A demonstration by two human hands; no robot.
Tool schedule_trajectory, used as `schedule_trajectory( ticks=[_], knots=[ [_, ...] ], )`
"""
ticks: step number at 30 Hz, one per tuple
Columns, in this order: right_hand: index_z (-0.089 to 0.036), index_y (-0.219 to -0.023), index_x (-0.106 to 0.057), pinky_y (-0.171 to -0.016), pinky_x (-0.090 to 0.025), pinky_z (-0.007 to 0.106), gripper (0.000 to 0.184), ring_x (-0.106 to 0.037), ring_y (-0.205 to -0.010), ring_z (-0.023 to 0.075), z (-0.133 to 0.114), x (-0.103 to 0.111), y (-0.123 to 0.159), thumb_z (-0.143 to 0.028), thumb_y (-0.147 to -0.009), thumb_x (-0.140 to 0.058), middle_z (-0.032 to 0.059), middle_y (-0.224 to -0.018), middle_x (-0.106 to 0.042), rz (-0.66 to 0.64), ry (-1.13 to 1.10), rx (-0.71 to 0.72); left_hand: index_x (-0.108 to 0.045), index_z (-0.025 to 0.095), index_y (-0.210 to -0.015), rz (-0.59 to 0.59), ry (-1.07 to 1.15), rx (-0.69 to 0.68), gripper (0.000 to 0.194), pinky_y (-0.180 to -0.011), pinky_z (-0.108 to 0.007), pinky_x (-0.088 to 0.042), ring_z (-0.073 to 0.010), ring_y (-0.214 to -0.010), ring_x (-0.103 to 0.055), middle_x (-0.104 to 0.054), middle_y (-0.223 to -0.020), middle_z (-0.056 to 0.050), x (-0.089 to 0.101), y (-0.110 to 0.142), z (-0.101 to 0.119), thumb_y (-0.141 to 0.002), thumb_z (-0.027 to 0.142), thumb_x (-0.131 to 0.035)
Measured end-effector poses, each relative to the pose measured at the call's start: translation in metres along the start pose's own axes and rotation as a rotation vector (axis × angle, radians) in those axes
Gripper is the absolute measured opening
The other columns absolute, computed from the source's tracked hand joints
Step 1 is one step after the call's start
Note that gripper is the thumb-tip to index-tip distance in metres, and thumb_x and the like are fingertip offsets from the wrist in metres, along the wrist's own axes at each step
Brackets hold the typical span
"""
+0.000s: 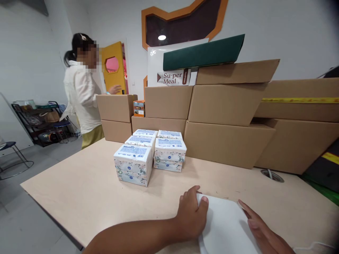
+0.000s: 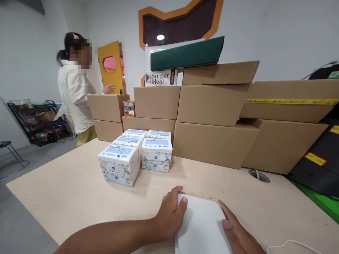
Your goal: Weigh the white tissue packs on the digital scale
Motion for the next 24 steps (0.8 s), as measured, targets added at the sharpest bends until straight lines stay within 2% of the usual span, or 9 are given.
schedule_trajectory(
  ticks=[5, 8, 10, 12, 14, 16, 19, 21, 24],
  knots=[
    [-0.033, -0.162, -0.059, -0.139, -0.023, 0.057, 0.097, -0.043, -0.165, 0.0394, -0.004, -0.003, 0.004, -0.095, -0.09, -0.045, 0.0042, -0.172, -0.053, -0.022, -0.03, -0.038, -0.043, 0.005, -0.167, 0.0, 0.012, -0.006, 0.073, -0.136, -0.056, -0.025, -0.0373, -0.158, -0.044, -0.053, -0.167, -0.023, -0.004, 0.002, -0.005, -0.109, 0.049, -0.035],
    [-0.03, -0.165, -0.055, -0.14, -0.02, 0.055, 0.104, -0.038, -0.167, 0.039, -0.019, 0.0, 0.01, -0.097, -0.086, -0.047, 0.0065, -0.176, -0.049, 0.039, -0.062, -0.027, -0.043, 0.005, -0.165, 0.102, 0.026, -0.108, 0.071, -0.141, -0.05, -0.016, -0.0346, -0.17, -0.026, -0.034, -0.179, -0.025, 0.004, -0.006, 0.0, -0.109, 0.048, -0.041],
    [-0.03, -0.17, -0.047, -0.141, -0.015, 0.054, 0.106, -0.031, -0.171, 0.0376, -0.034, 0.005, 0.01, -0.097, -0.088, -0.046, 0.0067, -0.181, -0.041, 0.095, -0.112, -0.03, -0.041, 0.008, -0.165, 0.247, 0.044, -0.162, 0.068, -0.142, -0.049, -0.01, -0.033, -0.174, -0.013, -0.021, -0.184, -0.023, 0.024, -0.017, 0.007, -0.108, 0.046, -0.045],
    [-0.029, -0.173, -0.039, -0.142, -0.014, 0.054, 0.105, -0.028, -0.172, 0.0367, -0.055, 0.012, 0.003, -0.095, -0.091, -0.042, 0.008, -0.184, -0.034, 0.129, -0.195, -0.025, -0.039, 0.012, -0.164, 0.423, 0.091, -0.148, 0.064, -0.142, -0.051, -0.01, -0.033, -0.175, -0.011, -0.018, -0.185, -0.022, 0.055, -0.029, 0.014, -0.108, 0.042, -0.046],
    [-0.026, -0.174, -0.035, -0.141, -0.02, 0.053, 0.103, -0.03, -0.171, 0.036, -0.086, 0.016, -0.014, -0.092, -0.095, -0.038, 0.0115, -0.185, -0.032, 0.132, -0.296, 0.027, -0.037, 0.013, -0.163, 0.588, 0.141, -0.115, 0.061, -0.142, -0.052, -0.013, -0.0327, -0.175, -0.012, -0.021, -0.184, -0.023, 0.088, -0.039, 0.02, -0.108, 0.039, -0.048],
    [-0.025, -0.175, -0.032, -0.137, -0.032, 0.051, 0.097, -0.032, -0.171, 0.0341, -0.123, 0.014, -0.038, -0.086, -0.1, -0.035, 0.0136, -0.185, -0.032, 0.132, -0.385, 0.104, -0.034, 0.015, -0.164, 0.7, 0.177, -0.102, 0.063, -0.142, -0.049, -0.015, -0.0308, -0.175, -0.014, -0.022, -0.183, -0.022, 0.114, -0.046, 0.024, -0.107, 0.037, -0.05],
    [-0.018, -0.177, -0.025, -0.131, -0.044, 0.046, 0.091, -0.032, -0.171, 0.031, -0.169, -0.008, -0.08, -0.074, -0.106, -0.03, 0.0186, -0.185, -0.028, 0.093, -0.478, 0.102, -0.028, 0.019, -0.167, 0.773, 0.214, -0.062, 0.067, -0.142, -0.043, -0.017, -0.0282, -0.174, -0.018, -0.023, -0.184, -0.02, 0.132, -0.049, 0.021, -0.106, 0.034, -0.052],
    [-0.013, -0.177, -0.019, -0.129, -0.045, 0.044, 0.092, -0.031, -0.171, 0.0295, -0.192, -0.032, -0.104, -0.071, -0.107, -0.025, 0.0208, -0.186, -0.023, 0.052, -0.503, 0.078, -0.026, 0.018, -0.168, 0.784, 0.23, -0.024, 0.07, -0.142, -0.042, -0.016, -0.0282, -0.175, -0.018, -0.024, -0.184, -0.02, 0.132, -0.05, 0.017, -0.105, 0.032, -0.053],
    [-0.01, -0.178, -0.012, -0.126, -0.049, 0.048, 0.094, -0.036, -0.17, 0.0316, -0.213, -0.062, -0.132, -0.071, -0.107, -0.007, 0.0235, -0.186, -0.022, 0.035, -0.368, 0.099, -0.021, 0.012, -0.17, 0.782, 0.262, 0.024, 0.074, -0.142, -0.039, -0.012, -0.0282, -0.176, -0.014, -0.021, -0.185, -0.023, 0.128, -0.052, 0.013, -0.105, 0.031, -0.052]
  ],
)
Point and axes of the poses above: each hand's wrist, its own y-axis away from the middle knuckle, its own x-axis out of the back of the hand, z = x × y, the point moved 6 cm from there along -y, towards the middle knuckle
